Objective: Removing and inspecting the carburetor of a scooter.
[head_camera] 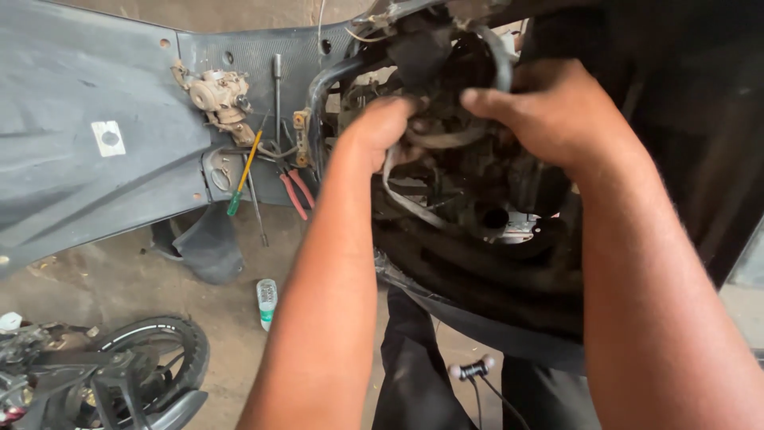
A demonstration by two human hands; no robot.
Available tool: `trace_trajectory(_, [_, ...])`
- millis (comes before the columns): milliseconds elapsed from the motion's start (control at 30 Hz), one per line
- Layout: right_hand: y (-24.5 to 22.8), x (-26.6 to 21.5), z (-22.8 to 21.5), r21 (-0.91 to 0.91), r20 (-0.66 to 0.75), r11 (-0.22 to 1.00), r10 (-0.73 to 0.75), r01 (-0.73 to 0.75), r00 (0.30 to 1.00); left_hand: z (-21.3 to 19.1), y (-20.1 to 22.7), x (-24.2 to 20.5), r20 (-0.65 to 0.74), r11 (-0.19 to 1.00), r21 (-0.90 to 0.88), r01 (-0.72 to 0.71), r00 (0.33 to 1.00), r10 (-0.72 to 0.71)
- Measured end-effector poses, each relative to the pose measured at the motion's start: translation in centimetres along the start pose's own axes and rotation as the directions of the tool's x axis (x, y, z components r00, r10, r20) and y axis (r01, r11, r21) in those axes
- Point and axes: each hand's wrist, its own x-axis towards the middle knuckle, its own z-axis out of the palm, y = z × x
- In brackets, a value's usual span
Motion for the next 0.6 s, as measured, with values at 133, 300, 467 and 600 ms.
trace_trajectory(133, [-0.5, -0.1, -0.4, 0.375, -0.084, 0.927, 0.040, -0.006, 0.996, -1.5, 0.9, 1.5, 0.127, 0.990, -0.015, 0.142, 0.982, -0.139])
trace_trajectory(300, [3.3, 2.9, 2.4, 0.259, -0.219, 0.964, 0.004, 0.054, 0.976, -1.5, 2.8, 0.8, 0.269, 0.908, -0.142, 0.393, 0.899, -0.347])
trace_trajectory(467, [1.0, 0.6, 5.3, -0.237, 0.510, 0.947, -0.067, 0.215, 0.857, -0.2, 3.3, 1.3, 0.223, 0.942, -0.141, 0.304, 0.937, -0.269])
trace_trajectory(600, [-1.6, -1.4, 3.6, 0.004, 0.771, 0.977, -0.139, 0.214, 0.622, 0.3, 1.8, 2.9, 0.287, 0.946, -0.272, 0.176, 0.953, -0.095])
